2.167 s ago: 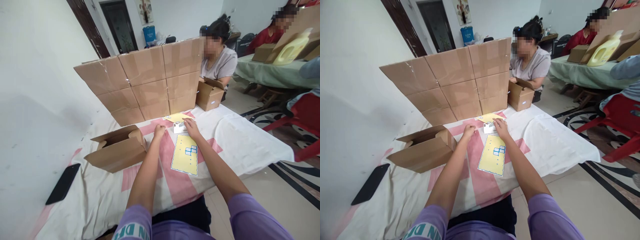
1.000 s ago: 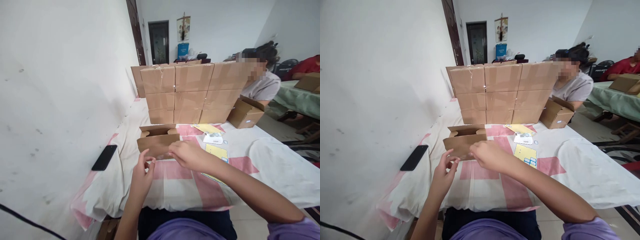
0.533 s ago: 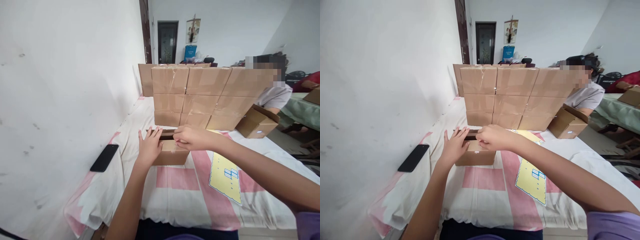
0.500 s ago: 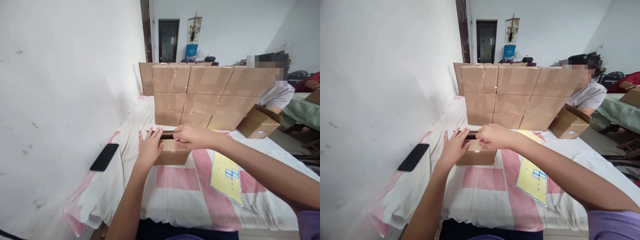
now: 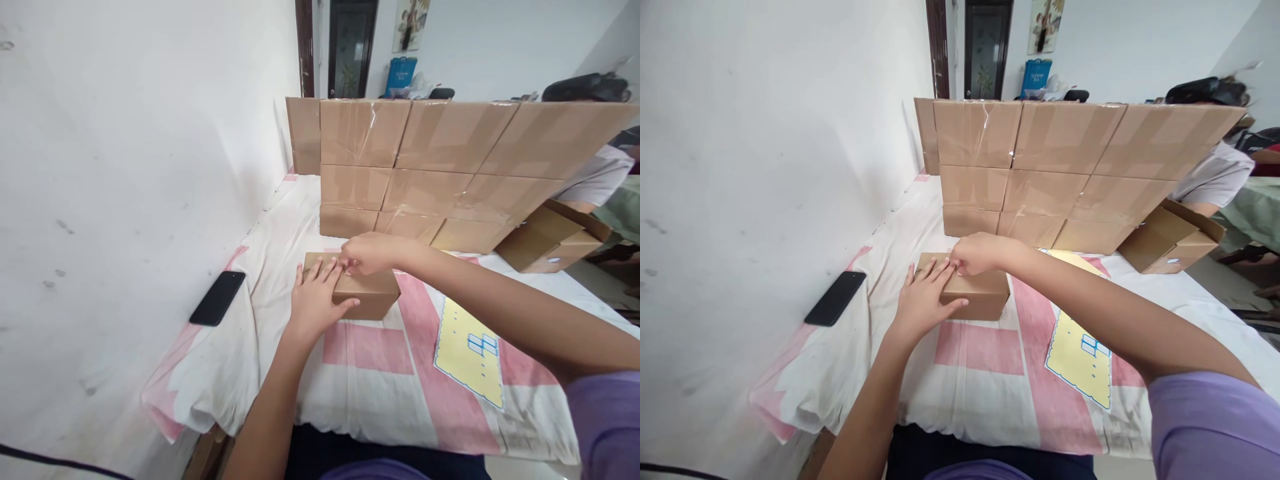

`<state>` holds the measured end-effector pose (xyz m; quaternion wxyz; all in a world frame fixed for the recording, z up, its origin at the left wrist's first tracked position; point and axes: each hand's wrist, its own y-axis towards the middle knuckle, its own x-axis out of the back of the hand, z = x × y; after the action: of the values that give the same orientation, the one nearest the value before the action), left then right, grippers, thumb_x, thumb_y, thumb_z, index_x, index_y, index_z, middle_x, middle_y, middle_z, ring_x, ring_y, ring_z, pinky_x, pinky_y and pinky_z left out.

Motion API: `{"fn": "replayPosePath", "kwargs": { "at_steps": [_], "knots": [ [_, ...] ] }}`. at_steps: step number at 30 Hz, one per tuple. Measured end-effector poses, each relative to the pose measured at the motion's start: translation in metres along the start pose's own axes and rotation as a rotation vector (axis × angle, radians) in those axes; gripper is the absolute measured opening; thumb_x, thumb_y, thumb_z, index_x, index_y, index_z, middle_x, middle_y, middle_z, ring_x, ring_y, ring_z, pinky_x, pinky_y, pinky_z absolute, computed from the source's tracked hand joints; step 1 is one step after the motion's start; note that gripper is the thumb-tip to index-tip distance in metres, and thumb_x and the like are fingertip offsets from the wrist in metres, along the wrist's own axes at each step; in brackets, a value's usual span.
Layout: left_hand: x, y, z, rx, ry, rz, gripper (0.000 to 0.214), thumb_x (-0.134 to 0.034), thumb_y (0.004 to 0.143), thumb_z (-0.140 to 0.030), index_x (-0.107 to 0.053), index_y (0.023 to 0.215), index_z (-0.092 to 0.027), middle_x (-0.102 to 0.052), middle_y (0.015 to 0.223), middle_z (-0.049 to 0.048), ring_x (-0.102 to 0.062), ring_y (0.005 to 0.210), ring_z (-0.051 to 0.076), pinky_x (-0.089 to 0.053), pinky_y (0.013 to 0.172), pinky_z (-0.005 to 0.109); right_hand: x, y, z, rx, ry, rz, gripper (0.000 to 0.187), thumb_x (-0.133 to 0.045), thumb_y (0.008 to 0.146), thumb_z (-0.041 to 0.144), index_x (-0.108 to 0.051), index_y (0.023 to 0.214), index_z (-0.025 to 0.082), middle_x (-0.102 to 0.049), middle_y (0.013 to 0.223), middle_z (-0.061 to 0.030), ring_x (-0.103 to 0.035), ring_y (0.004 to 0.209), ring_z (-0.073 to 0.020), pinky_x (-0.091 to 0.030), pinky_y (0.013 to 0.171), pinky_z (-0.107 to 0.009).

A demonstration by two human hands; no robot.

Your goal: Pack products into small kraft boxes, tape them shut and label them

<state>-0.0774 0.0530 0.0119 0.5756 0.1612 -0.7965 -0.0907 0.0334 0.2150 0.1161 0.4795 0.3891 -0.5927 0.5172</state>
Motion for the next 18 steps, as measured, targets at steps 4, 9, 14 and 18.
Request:
{"fn": "replayPosePath", "kwargs": {
  "at_steps": [4,9,14,18],
  "knots": [
    [-0.002,-0.002,0.0,-0.01,0.009,-0.018,0.083,-0.059,0.085,-0.07,-0.037,0.155,-0.03,-0.044,0.159,0.006,-0.034,0.151,0.035,-0.01,0.127,0.063,0.001,0.003,-0.006,-0.022,0.026,0.02,0.015,-0.062,0.084,0.03,-0.074,0.087,0.022,-0.073,0.085,-0.0043,-0.058,0.067,-0.017,-0.027,0.06,-0.028],
    [0.001,-0.006,0.002,-0.068,0.04,-0.021,0.07,-0.061,0.085,-0.066,-0.047,0.146,-0.035,-0.039,0.163,0.0046,-0.031,0.152,0.038,-0.013,0.123,0.07,0.004,0.004,-0.008,-0.034,0.079,0.046,0.017,-0.065,0.084,0.037,-0.075,0.088,0.024,-0.073,0.083,-0.0028,-0.055,0.064,-0.016,-0.028,0.06,-0.028],
    [0.005,-0.01,0.004,-0.115,0.079,-0.009,0.053,-0.065,0.087,-0.057,-0.056,0.135,-0.036,-0.035,0.165,0.0043,-0.029,0.153,0.037,-0.015,0.121,0.072,0.003,0.007,-0.013,-0.033,0.15,0.072,0.017,-0.067,0.082,0.037,-0.075,0.088,0.023,-0.074,0.087,-0.0021,-0.058,0.067,-0.0148,-0.031,0.061,-0.027],
    [0.006,-0.01,0.004,-0.13,0.081,0.003,0.049,-0.065,0.089,-0.054,-0.058,0.133,-0.036,-0.038,0.163,0.0048,-0.029,0.153,0.036,-0.015,0.121,0.072,0.007,0.016,-0.019,-0.07,0.208,0.167,0.024,-0.069,0.081,0.043,-0.076,0.085,0.02,-0.073,0.082,-0.003,-0.06,0.069,-0.0166,-0.034,0.062,-0.028]
  ]
}}
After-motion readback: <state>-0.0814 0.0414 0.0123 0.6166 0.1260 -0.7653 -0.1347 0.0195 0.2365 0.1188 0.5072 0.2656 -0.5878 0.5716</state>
